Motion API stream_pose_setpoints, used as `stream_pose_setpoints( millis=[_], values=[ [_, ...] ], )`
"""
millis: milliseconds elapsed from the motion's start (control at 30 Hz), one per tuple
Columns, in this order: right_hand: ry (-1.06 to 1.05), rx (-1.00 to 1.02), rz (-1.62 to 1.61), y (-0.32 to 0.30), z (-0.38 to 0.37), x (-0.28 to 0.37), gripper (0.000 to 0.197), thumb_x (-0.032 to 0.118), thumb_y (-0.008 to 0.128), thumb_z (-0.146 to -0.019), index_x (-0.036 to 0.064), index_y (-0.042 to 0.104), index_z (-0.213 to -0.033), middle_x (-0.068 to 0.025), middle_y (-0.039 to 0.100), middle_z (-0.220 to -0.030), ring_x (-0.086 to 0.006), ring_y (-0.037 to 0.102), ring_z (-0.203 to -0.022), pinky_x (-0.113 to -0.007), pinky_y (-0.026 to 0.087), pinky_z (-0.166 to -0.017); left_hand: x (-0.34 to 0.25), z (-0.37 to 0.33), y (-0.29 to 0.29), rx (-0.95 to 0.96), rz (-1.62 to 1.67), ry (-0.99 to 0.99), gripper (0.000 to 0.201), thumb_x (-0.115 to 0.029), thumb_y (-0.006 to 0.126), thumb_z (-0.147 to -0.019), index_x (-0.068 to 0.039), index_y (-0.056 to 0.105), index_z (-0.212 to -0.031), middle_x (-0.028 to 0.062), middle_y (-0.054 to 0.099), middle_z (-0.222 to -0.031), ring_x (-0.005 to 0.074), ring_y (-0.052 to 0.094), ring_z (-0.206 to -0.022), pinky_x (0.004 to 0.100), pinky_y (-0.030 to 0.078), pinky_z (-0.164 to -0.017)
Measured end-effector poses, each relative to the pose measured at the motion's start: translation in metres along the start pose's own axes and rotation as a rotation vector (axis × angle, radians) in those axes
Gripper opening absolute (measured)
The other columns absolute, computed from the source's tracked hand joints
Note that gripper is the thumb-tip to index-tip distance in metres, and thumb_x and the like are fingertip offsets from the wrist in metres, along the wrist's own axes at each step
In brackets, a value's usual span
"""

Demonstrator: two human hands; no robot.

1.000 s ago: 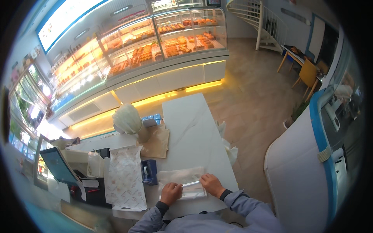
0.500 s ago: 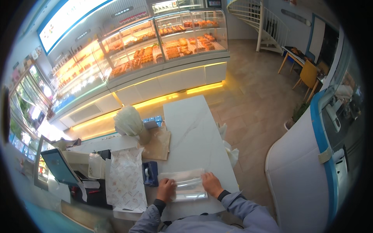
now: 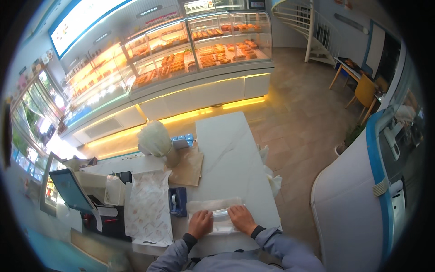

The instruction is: The person places small bakery items into clear plastic bags and seals them using a handheld heat sealer. The person repeats this process for multiple items, arranging the sealed bags on the counter.

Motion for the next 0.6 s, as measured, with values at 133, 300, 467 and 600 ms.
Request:
stream_pose_setpoints(
  millis=[133,300,467,600],
  values=[
    [-0.021,0.031,-0.007,0.006,-0.008,-0.005,0.015,0.012,0.057,-0.083,0.0039,0.062,-0.095,-0.0082,0.062,-0.093,-0.0238,0.062,-0.092,-0.036,0.048,-0.083,0.010,-0.006,0.004,0.062,0.013,-0.025,0.021,-0.008,0.065,-0.080,-0.004,0.066,-0.101,0.0122,0.063,-0.092,0.0305,0.063,-0.089,0.0418,0.051,-0.081],
    [0.041,0.061,-0.151,0.012,-0.005,-0.021,0.010,0.011,0.058,-0.082,0.0060,0.060,-0.090,-0.0079,0.061,-0.090,-0.0251,0.063,-0.088,-0.038,0.050,-0.079,0.030,-0.001,0.004,0.053,0.182,-0.160,0.016,-0.007,0.067,-0.080,-0.006,0.067,-0.096,0.0131,0.063,-0.089,0.0325,0.062,-0.089,0.0432,0.051,-0.082],
    [0.155,0.066,-0.254,0.022,-0.001,-0.036,0.008,0.009,0.057,-0.082,0.0061,0.061,-0.088,-0.0087,0.060,-0.091,-0.0269,0.062,-0.089,-0.039,0.052,-0.077,0.045,0.008,0.007,-0.016,0.239,-0.258,0.017,-0.008,0.068,-0.080,-0.007,0.068,-0.097,0.0124,0.063,-0.090,0.0346,0.061,-0.087,0.0449,0.050,-0.079],
    [0.133,-0.024,-0.126,0.004,-0.018,-0.028,0.007,0.009,0.057,-0.082,0.0061,0.061,-0.087,-0.0095,0.060,-0.094,-0.0270,0.061,-0.091,-0.038,0.051,-0.079,0.033,-0.009,-0.008,-0.019,0.042,-0.252,0.013,-0.011,0.068,-0.082,-0.010,0.067,-0.096,0.0106,0.063,-0.094,0.0337,0.061,-0.092,0.0436,0.050,-0.082]
  ],
)
Point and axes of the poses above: each hand's wrist, its own z-axis away from the middle knuckle, its own y-axis out of the palm, x = y × z, the point moved 10 cm from there along -z, towards the middle knuckle
